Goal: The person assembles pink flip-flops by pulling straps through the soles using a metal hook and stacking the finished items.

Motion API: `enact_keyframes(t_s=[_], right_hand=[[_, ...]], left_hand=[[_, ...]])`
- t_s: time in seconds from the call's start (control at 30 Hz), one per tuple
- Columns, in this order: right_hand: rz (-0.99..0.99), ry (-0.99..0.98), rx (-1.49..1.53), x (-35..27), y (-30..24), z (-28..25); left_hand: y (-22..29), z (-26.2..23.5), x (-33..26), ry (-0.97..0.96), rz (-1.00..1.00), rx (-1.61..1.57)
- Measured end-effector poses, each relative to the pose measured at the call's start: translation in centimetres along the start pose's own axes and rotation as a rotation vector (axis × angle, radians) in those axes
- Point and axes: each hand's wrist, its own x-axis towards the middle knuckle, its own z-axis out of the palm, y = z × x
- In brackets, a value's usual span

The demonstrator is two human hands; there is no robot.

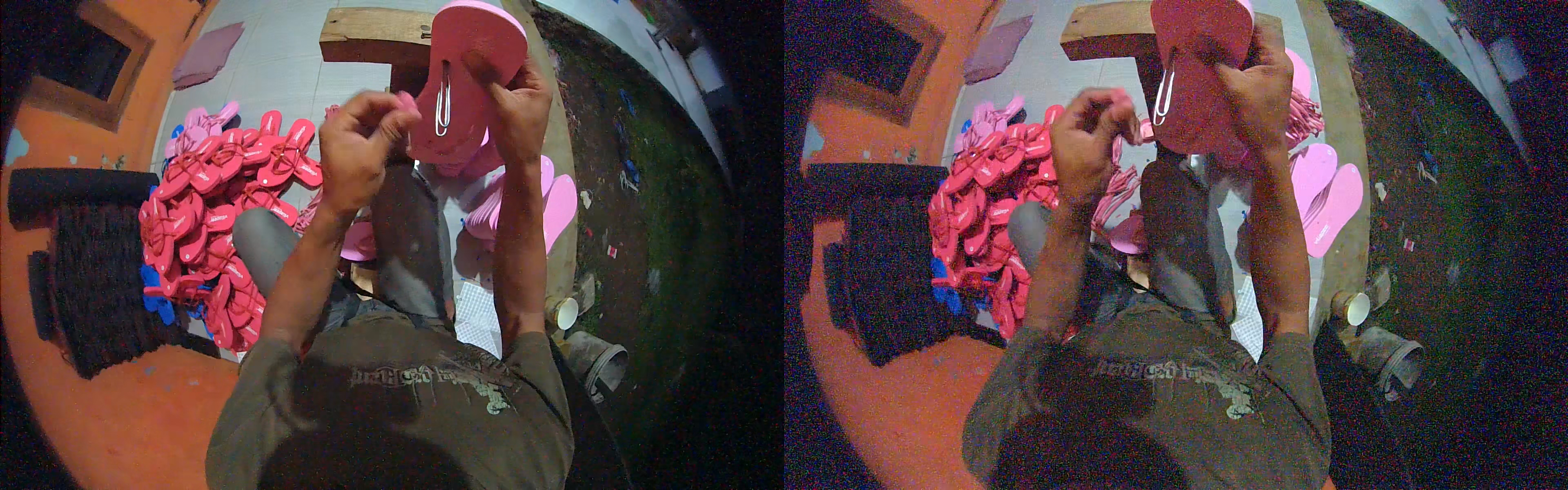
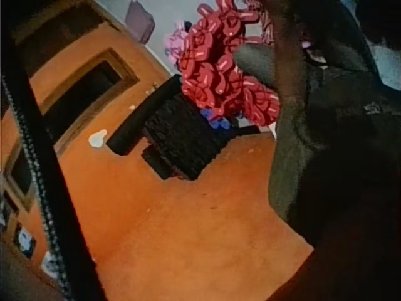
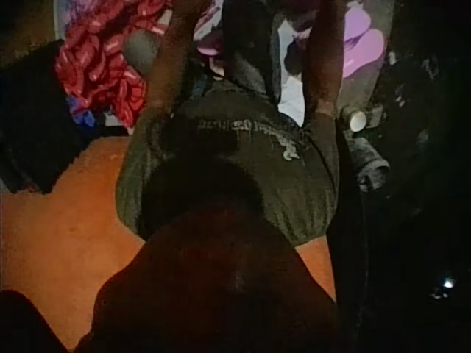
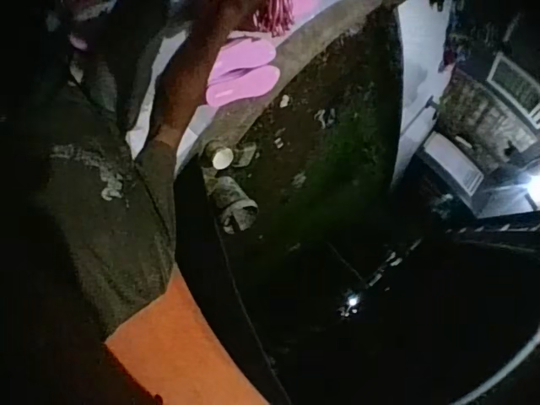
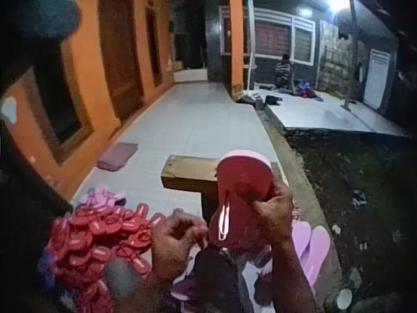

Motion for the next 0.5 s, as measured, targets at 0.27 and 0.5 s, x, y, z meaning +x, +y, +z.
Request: enact_keyframes(t_s=[0.27,0.5], right_hand=[[0.09,-0.002,0.184,1.7,0.0,0.8],[0.147,-0.042,0.054,1.9,-1.1,0.5]], left_hand=[[-0.8,-0.4,3.4,-0.424,0.4,0.353],[-3.2,0.2,2.5,-0.395,0.133,0.044]])
